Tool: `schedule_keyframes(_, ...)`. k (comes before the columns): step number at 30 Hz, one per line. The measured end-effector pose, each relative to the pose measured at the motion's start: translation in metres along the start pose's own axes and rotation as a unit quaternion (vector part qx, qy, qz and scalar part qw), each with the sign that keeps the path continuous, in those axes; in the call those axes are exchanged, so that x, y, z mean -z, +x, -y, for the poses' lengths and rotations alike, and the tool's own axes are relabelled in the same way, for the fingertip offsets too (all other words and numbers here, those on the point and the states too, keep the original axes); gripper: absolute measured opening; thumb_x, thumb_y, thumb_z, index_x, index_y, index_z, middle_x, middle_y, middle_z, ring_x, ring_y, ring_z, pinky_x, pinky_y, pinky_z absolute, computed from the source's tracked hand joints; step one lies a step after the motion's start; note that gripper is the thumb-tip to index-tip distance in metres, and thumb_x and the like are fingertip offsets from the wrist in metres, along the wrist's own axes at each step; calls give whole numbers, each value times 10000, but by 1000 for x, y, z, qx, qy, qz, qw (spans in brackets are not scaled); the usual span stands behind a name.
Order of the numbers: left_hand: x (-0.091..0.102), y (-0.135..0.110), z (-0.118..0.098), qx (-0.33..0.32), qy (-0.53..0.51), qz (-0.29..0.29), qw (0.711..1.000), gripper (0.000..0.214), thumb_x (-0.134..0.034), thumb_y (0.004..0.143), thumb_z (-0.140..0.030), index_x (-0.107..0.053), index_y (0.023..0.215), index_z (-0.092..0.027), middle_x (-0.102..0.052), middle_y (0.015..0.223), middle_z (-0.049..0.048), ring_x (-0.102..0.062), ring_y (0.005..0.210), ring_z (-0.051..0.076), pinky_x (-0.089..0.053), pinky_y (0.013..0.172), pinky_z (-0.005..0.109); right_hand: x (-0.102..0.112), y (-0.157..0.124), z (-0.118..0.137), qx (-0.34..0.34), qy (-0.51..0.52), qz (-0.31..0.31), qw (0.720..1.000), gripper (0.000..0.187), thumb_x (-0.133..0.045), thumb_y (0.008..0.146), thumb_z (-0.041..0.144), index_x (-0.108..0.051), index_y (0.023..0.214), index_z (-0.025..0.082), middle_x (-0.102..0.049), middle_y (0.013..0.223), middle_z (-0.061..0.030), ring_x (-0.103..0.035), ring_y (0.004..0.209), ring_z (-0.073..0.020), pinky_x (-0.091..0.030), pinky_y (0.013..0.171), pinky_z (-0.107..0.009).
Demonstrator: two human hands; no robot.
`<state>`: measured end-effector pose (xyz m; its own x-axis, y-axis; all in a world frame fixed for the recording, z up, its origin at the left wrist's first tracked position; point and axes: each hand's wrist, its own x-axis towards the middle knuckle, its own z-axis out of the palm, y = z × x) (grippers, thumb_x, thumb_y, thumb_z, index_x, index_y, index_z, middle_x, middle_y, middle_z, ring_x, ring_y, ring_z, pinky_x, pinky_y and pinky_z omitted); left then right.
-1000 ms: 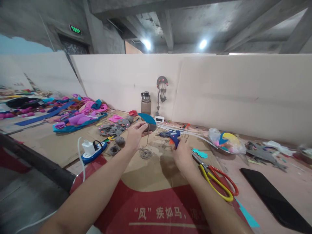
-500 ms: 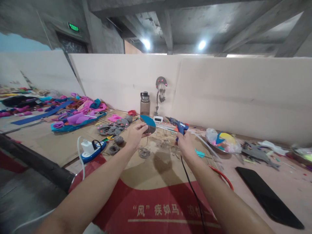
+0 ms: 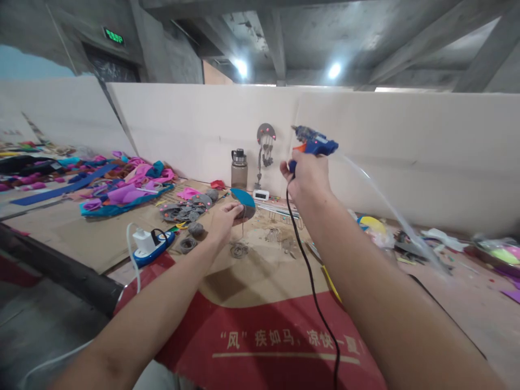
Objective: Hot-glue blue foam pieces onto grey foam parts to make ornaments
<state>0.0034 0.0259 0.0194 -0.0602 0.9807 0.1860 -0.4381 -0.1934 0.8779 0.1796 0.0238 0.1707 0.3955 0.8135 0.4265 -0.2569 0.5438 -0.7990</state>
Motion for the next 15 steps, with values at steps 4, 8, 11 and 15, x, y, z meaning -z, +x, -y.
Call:
schedule_keyframes(4,1,0,0,0,3,-3,1000,287,-799,584,-365,-689,716,-135,-638,738,31,-595,698,125,-577,665,293,-38,30,28,-55,29,-46,997,201,-441,834,31,-457,917,213,-516,954,21,-581,733,-53,-539,616,-264)
schedule_keyframes(8,1,-2,-2,3,2,-5,1000,298,-810,562,-364,-673,691,-133,-627,726,31,-595,687,122,-577,681,302,-69,23,38,-62,47,-51,996,247,-377,850,3,-452,967,207,-507,1008,3,-617,824,-76,-550,646,-272)
schedule_keyframes(11,1,0,-1,4,-5,-7,1000,284,-800,571,-347,-670,694,-126,-637,738,41,-598,692,125,-573,680,304,-73,-5,25,-74,76,-43,993,216,-427,838,1,-451,950,184,-521,955,-8,-618,755,-62,-568,650,-262)
schedule_keyframes(15,3,3,1,10,-11,-11,1000,295,-795,564,-346,-680,726,-128,-651,753,42,-608,716,143,-575,667,316,-50,-36,-7,-87,60,-56,993,238,-533,780,24,-424,878,211,-528,751,52,-559,596,-45,-579,608,-219)
